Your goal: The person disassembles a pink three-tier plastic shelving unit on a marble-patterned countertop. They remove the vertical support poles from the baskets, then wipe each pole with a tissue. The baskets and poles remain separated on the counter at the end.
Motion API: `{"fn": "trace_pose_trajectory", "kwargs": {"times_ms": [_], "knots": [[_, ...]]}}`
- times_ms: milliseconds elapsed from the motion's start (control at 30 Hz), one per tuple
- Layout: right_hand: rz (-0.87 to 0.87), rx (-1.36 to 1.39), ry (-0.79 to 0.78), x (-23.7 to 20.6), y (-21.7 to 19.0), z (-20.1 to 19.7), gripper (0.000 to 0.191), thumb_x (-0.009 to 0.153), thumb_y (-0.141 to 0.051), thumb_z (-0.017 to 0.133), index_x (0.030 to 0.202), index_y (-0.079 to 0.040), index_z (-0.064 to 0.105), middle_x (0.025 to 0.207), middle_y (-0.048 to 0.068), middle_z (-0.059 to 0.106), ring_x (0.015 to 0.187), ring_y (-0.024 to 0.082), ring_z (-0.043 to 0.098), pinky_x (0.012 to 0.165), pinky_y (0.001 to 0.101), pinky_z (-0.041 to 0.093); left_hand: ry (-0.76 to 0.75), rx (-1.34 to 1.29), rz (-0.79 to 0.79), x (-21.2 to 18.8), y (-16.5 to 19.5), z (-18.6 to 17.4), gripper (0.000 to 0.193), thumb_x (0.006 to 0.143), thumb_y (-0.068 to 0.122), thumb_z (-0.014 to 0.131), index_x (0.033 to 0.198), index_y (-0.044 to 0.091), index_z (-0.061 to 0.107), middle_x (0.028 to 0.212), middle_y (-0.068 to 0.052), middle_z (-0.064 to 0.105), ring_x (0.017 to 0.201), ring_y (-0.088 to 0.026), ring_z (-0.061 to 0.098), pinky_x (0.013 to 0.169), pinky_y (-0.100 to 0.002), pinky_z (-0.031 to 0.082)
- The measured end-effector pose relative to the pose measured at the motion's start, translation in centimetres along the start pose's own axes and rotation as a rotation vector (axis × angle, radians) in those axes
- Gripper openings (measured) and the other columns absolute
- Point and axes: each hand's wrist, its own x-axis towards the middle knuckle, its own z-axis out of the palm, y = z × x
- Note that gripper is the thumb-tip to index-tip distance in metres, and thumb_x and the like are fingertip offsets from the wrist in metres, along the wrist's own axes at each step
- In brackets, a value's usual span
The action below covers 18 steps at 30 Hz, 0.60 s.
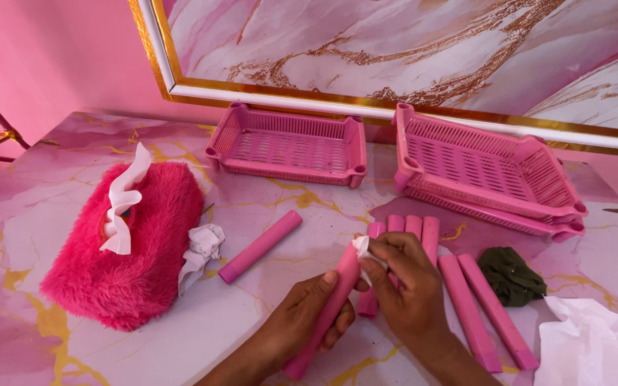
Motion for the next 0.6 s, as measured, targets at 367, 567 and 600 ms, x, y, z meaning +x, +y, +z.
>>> {"fn": "trace_pose_trajectory", "kwargs": {"times_ms": [367,567,600], "knots": [[0.212,0.279,-0.039,-0.3,-0.4,-0.1,0.025,0.091,-0.007,0.072,0.115,0.000,0.070,0.104,0.004,0.067,0.084,0.008,0.065,0.074,0.0230,0.055,0.287,-0.096,0.286,1.5,-0.7,-1.7,0.038,0.097,0.024,0.060,0.129,0.004,0.053,0.123,-0.009,0.071,0.090,-0.014,0.069,0.084,-0.033,0.062],[-0.025,-0.183,0.014,0.5,-1.5,-0.3,0.024,0.088,-0.006,0.076,0.112,-0.003,0.073,0.103,0.007,0.064,0.078,0.013,0.065,0.069,0.0255,0.054,0.232,-0.342,0.192,0.8,-0.5,-1.6,0.036,0.094,0.006,0.059,0.129,0.000,0.054,0.123,-0.018,0.068,0.112,-0.030,0.071,0.100,-0.041,0.058],[-0.043,-0.199,0.014,0.4,-1.8,-0.1,0.024,0.089,-0.005,0.074,0.113,-0.003,0.073,0.104,0.007,0.064,0.080,0.014,0.066,0.069,0.0254,0.055,0.208,-0.392,0.177,0.7,-0.5,-1.5,0.037,0.094,0.007,0.057,0.130,-0.001,0.053,0.124,-0.019,0.068,0.114,-0.029,0.071,0.100,-0.041,0.058]]}}
